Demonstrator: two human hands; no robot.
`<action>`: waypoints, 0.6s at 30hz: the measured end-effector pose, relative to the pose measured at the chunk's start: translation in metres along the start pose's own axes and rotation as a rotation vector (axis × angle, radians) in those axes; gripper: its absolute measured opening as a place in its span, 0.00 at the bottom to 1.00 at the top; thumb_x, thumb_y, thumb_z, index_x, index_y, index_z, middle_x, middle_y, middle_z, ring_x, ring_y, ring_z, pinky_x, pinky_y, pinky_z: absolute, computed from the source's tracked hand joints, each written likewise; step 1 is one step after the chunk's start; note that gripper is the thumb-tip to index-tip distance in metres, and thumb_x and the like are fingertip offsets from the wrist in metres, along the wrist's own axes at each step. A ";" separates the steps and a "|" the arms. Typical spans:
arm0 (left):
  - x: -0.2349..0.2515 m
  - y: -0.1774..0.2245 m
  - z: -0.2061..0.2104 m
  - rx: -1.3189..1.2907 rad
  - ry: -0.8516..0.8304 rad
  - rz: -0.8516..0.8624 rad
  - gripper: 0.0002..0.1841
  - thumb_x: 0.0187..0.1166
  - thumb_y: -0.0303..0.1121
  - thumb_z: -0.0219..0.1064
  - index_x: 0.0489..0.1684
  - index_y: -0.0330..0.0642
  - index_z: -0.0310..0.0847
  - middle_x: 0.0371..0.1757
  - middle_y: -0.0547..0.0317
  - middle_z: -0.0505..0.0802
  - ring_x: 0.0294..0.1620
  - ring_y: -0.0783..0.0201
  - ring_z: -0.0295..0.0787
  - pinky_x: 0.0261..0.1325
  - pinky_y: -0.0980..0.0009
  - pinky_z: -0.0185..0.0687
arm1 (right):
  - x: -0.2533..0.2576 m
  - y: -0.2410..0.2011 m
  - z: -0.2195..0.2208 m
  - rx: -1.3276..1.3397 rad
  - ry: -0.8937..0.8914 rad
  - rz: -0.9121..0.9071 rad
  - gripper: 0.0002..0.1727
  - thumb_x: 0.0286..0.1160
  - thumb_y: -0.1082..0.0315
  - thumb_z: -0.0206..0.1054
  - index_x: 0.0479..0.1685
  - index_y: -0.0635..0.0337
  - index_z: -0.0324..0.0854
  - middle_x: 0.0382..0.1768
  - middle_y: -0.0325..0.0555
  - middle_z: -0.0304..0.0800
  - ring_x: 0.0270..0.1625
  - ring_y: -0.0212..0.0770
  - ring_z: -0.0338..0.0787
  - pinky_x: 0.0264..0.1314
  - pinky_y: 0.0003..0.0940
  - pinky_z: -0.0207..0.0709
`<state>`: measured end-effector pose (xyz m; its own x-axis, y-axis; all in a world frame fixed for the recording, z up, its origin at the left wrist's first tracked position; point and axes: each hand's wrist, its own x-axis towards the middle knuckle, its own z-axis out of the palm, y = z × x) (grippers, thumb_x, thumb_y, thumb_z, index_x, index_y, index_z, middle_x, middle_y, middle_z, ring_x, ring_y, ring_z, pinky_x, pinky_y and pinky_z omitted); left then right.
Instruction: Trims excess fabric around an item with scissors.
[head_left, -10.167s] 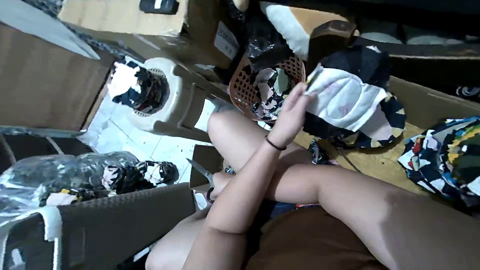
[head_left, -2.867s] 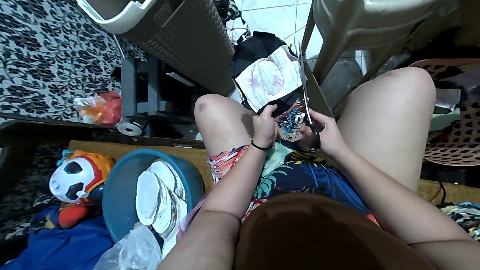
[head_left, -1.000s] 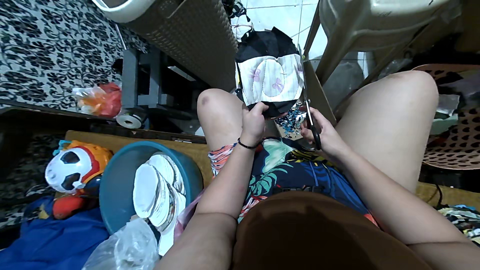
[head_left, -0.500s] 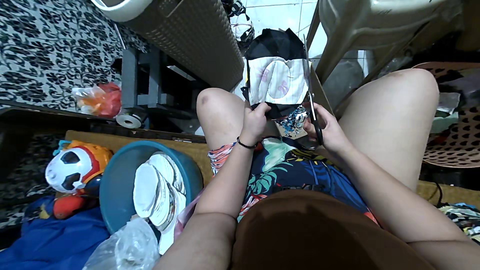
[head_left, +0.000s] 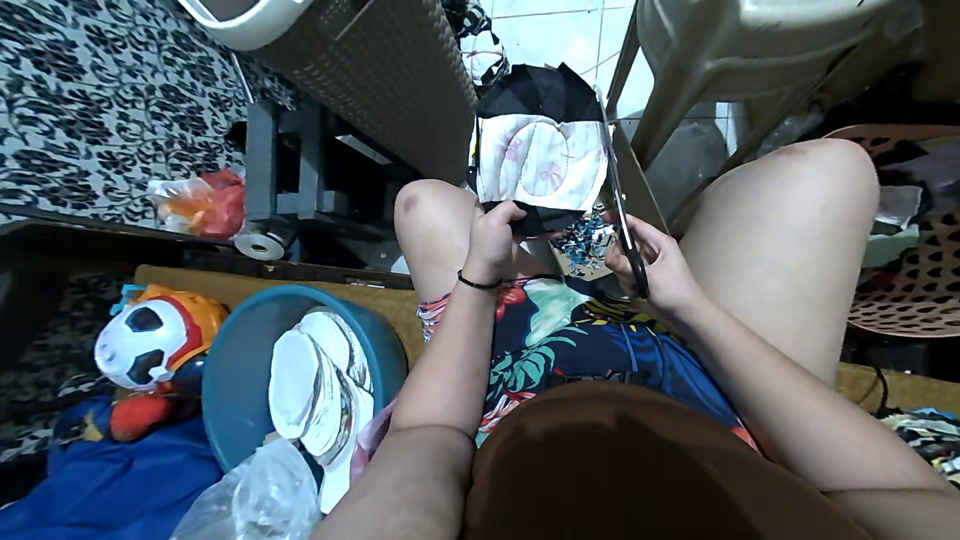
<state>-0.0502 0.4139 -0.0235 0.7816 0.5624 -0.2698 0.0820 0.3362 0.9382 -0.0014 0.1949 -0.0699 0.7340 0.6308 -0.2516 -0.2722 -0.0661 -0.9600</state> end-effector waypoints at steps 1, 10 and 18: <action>0.001 0.000 -0.002 -0.003 -0.006 0.001 0.15 0.67 0.16 0.54 0.48 0.41 0.74 0.36 0.58 0.92 0.35 0.65 0.92 0.39 0.64 0.91 | -0.001 0.000 0.000 0.002 -0.004 0.005 0.37 0.71 0.62 0.75 0.83 0.52 0.68 0.25 0.34 0.77 0.16 0.26 0.71 0.17 0.21 0.70; -0.002 0.000 -0.003 -0.011 -0.040 -0.077 0.14 0.71 0.17 0.52 0.50 0.38 0.74 0.38 0.52 0.92 0.35 0.59 0.93 0.36 0.59 0.92 | 0.002 -0.002 -0.003 0.085 -0.104 0.024 0.42 0.66 0.49 0.75 0.84 0.47 0.65 0.31 0.33 0.77 0.20 0.25 0.74 0.20 0.19 0.73; -0.003 -0.003 -0.004 -0.004 -0.072 -0.087 0.15 0.70 0.18 0.53 0.52 0.38 0.73 0.40 0.52 0.92 0.38 0.58 0.93 0.40 0.56 0.92 | 0.001 -0.004 -0.005 0.090 -0.084 -0.014 0.40 0.68 0.51 0.75 0.82 0.49 0.65 0.29 0.32 0.77 0.18 0.25 0.72 0.18 0.18 0.71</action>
<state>-0.0557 0.4142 -0.0263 0.8140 0.4756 -0.3334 0.1488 0.3842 0.9112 0.0037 0.1920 -0.0670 0.6845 0.6939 -0.2234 -0.3197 0.0103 -0.9475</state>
